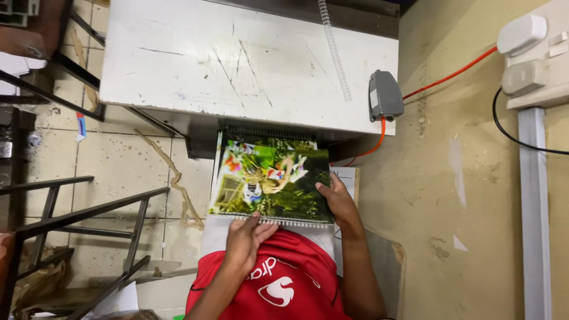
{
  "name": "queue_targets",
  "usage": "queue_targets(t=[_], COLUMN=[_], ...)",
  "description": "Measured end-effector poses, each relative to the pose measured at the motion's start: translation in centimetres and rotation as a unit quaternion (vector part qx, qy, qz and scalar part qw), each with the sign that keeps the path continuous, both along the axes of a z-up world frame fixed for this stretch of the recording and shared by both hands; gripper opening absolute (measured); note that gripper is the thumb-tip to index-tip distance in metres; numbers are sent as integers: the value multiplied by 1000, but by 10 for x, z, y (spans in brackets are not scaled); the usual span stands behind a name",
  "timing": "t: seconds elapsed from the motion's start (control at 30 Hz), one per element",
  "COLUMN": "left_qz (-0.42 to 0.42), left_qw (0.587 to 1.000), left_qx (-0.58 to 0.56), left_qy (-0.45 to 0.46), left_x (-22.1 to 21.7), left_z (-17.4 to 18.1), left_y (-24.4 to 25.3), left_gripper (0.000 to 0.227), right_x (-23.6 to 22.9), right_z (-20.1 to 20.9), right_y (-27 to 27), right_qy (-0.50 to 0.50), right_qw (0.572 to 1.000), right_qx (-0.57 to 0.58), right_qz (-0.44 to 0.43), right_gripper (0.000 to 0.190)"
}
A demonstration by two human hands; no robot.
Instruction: The person sits on the floor and assembles spiral-bound calendars by hand. They pick up a printed calendar cover, align it with a stack of pages, and thread a metal spiral binding through the punched holes to secure the assembly.
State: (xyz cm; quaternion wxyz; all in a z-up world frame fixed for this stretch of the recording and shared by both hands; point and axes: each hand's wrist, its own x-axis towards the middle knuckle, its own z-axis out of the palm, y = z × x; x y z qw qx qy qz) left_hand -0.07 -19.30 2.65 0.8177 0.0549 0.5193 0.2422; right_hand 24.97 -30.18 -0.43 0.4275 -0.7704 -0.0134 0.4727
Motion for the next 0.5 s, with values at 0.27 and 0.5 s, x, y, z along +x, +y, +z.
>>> queue_targets(t=[0.27, 0.5], left_qz=[-112, -279], left_qw=[992, 960], left_qx=[-15, -12], left_qy=[63, -12], left_x=[11, -9], left_z=[-12, 41], left_y=[9, 70], left_gripper=[24, 51], right_x=[8, 1], right_z=[-1, 22], right_y=[-13, -6], right_qy=[-54, -190], right_qw=[998, 972], right_qx=[-19, -118], right_qz=[22, 69], right_gripper=[73, 51])
